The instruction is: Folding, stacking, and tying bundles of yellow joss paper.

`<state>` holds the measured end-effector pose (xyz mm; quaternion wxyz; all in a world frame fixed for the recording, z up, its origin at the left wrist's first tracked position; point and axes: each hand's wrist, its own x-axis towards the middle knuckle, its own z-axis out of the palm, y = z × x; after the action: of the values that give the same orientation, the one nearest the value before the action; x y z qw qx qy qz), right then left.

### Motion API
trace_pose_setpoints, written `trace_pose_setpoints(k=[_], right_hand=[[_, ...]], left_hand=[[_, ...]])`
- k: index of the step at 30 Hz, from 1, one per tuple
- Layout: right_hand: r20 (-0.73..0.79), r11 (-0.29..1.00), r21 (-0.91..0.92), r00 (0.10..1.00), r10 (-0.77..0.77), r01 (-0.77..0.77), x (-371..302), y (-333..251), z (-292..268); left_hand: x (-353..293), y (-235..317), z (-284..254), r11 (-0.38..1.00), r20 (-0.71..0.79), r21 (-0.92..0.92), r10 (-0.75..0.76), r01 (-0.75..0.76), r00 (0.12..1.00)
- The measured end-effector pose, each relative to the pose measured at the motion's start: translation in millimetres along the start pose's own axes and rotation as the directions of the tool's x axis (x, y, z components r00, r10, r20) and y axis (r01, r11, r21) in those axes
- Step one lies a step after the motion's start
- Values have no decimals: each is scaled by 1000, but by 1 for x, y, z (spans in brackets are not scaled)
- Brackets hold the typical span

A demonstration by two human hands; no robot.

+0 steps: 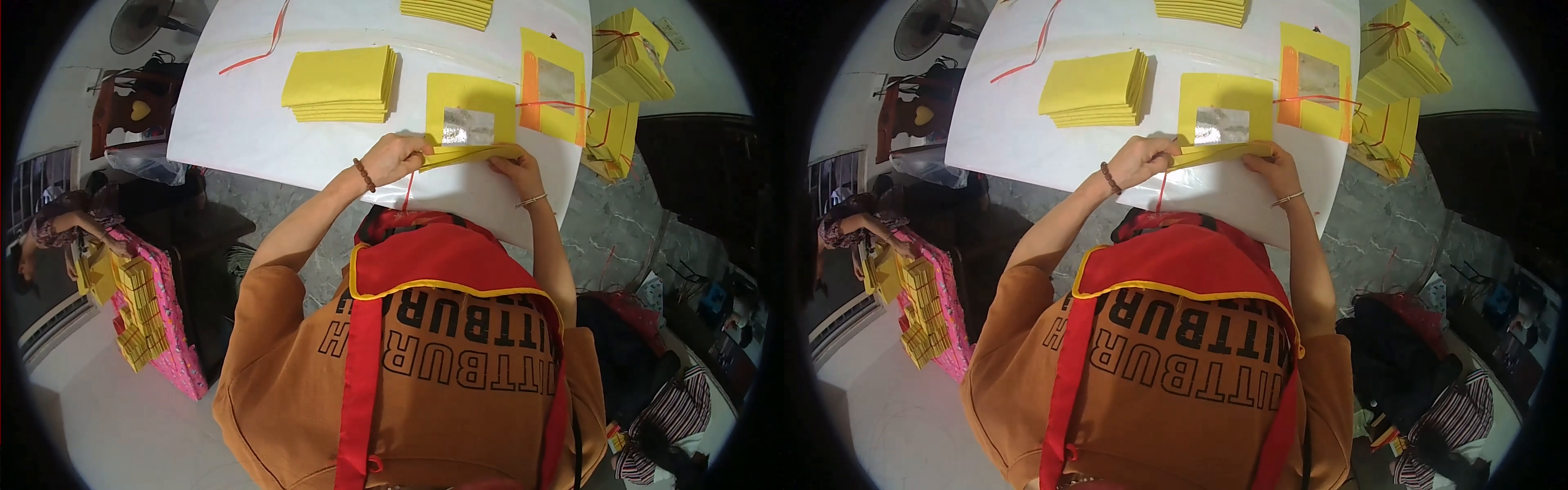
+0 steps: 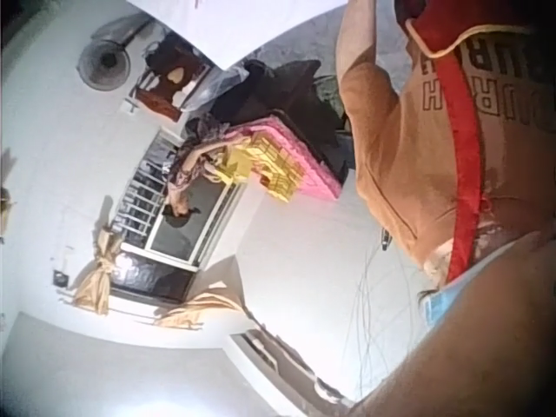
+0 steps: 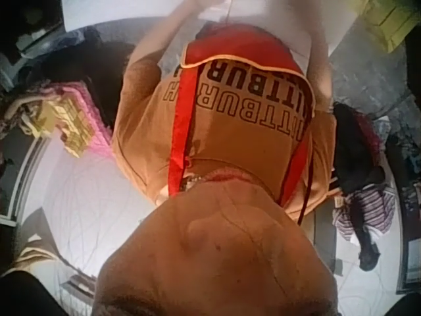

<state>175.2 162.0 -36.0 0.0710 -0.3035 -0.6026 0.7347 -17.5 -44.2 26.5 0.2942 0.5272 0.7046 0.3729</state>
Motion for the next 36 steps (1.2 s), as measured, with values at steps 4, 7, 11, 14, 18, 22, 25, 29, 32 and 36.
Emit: trace_pose_setpoints(k=[4,7,11,14,18,22,25,29,32,36], right_hand=[[-15,999,48,1000,11,-10,1,4,-1],[-16,999,49,1000,22,-22,0,0,0],[-13,999,47,1000,18,-17,0,-2,1],[-2,1000,11,1000,13,-13,1,0,-1],[-21,999,37,1000,21,-20,0,-3,0],[-27,997,52,998,59,-58,-1,-4,0],[-43,994,86,996,72,-68,1,-1,-1],[-40,990,118,996,76,-71,2,4,-4],[-56,992,114,996,65,-58,1,1,-2],[-39,991,108,995,88,-84,2,-2,-2]], left_hand=[[-2,0,-1,996,-5,-62,-59,59,998],[-4,1,-3,993,-15,-85,-89,88,996],[-6,-6,1,995,-42,-83,-52,48,998],[-7,-7,1,994,-18,84,76,-75,997],[-9,-7,0,997,-27,-20,74,-74,997],[-10,-3,3,990,-65,-138,-15,6,998],[-7,1,4,940,-53,-311,-162,138,985],[-3,1,6,932,-59,-344,-143,114,988],[-2,8,7,923,-93,-364,-165,120,982],[-3,10,8,862,-96,-491,-195,124,976]])
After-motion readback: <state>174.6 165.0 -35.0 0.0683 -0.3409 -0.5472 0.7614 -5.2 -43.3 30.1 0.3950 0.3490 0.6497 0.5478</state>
